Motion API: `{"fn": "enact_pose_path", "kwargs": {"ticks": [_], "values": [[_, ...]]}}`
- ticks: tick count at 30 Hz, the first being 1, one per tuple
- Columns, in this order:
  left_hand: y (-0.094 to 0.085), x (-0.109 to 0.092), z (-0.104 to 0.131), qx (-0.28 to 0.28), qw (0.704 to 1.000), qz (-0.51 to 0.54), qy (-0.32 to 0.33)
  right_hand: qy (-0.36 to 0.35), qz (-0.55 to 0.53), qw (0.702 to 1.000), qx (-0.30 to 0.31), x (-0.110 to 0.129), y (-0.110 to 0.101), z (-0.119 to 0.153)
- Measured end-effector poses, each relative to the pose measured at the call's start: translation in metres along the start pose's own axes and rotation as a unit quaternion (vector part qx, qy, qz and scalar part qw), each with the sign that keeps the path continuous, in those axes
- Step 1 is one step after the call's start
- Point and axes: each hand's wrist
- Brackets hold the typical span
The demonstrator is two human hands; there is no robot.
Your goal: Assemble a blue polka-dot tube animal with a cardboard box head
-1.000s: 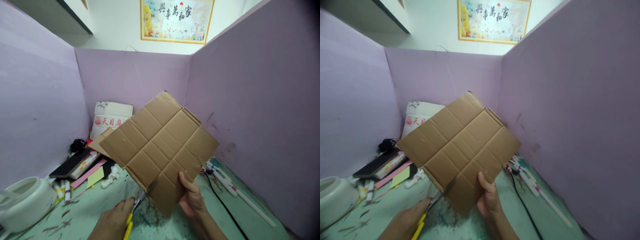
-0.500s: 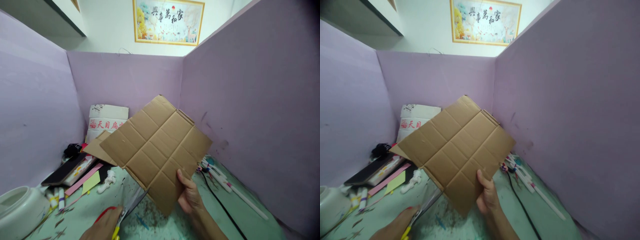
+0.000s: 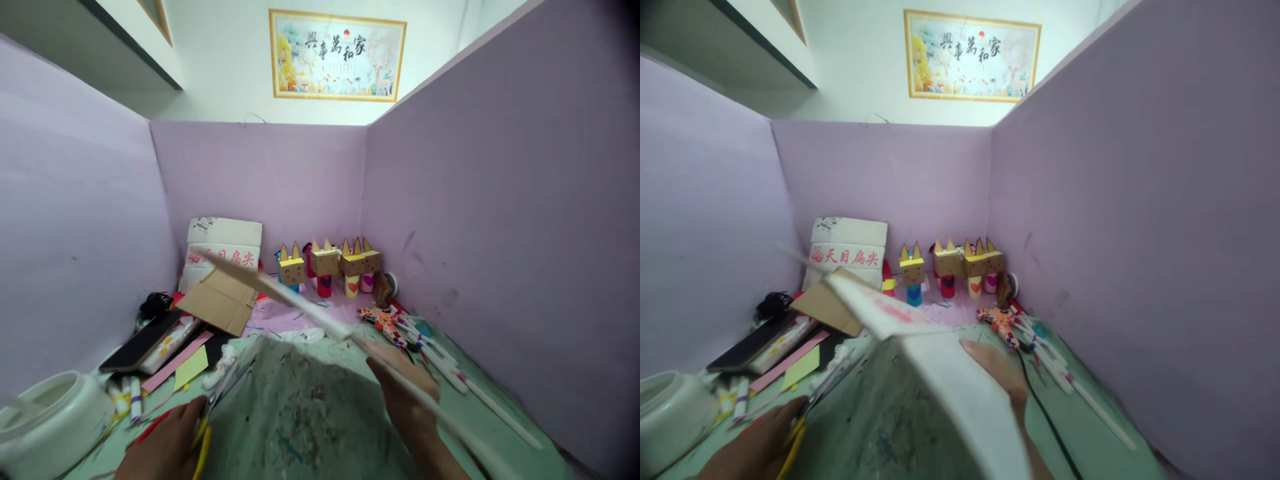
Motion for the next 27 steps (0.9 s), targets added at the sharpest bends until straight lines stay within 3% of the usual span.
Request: {"fn": "enact_pose_path", "kwargs": {"ticks": [2, 5, 7, 11, 16, 18, 20, 23, 27], "values": [[-0.007, -0.007, -0.001, -0.027, 0.999, 0.024, -0.003, -0.071, 0.05, 0.991, 0.104, 0.004, -0.007, 0.003], [-0.018, -0.02, 0.0, -0.046, 0.997, 0.058, 0.009, -0.164, 0.142, 0.949, 0.228, -0.001, -0.011, 0.014], [-0.023, -0.028, 0.002, -0.045, 0.996, 0.072, 0.008, -0.198, 0.168, 0.934, 0.245, -0.011, -0.011, 0.022], [-0.024, -0.033, 0.004, -0.03, 0.996, 0.083, -0.012, -0.216, 0.172, 0.938, 0.21, -0.026, -0.014, 0.031], [-0.016, -0.027, 0.004, -0.035, 0.996, 0.084, -0.025, -0.272, 0.246, 0.884, 0.289, -0.025, -0.021, 0.023], [-0.014, -0.025, 0.004, -0.035, 0.996, 0.083, -0.024, -0.277, 0.251, 0.884, 0.28, -0.021, -0.021, 0.024], [-0.013, -0.024, 0.005, -0.033, 0.996, 0.082, -0.014, -0.244, 0.221, 0.912, 0.244, -0.016, -0.018, 0.028], [-0.015, -0.025, 0.005, -0.023, 0.996, 0.082, -0.017, -0.118, 0.15, 0.973, 0.131, -0.004, -0.01, 0.029], [-0.027, -0.031, 0.005, -0.024, 0.99, 0.134, -0.031, 0.017, 0.083, 0.996, -0.034, 0.026, 0.007, 0.014]]}}
Point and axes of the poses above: each hand's wrist, its own z-axis away from the middle knuckle, its own y-axis out of the palm, x = y × z, and after that the axes turned 14 degrees about y, right-handed
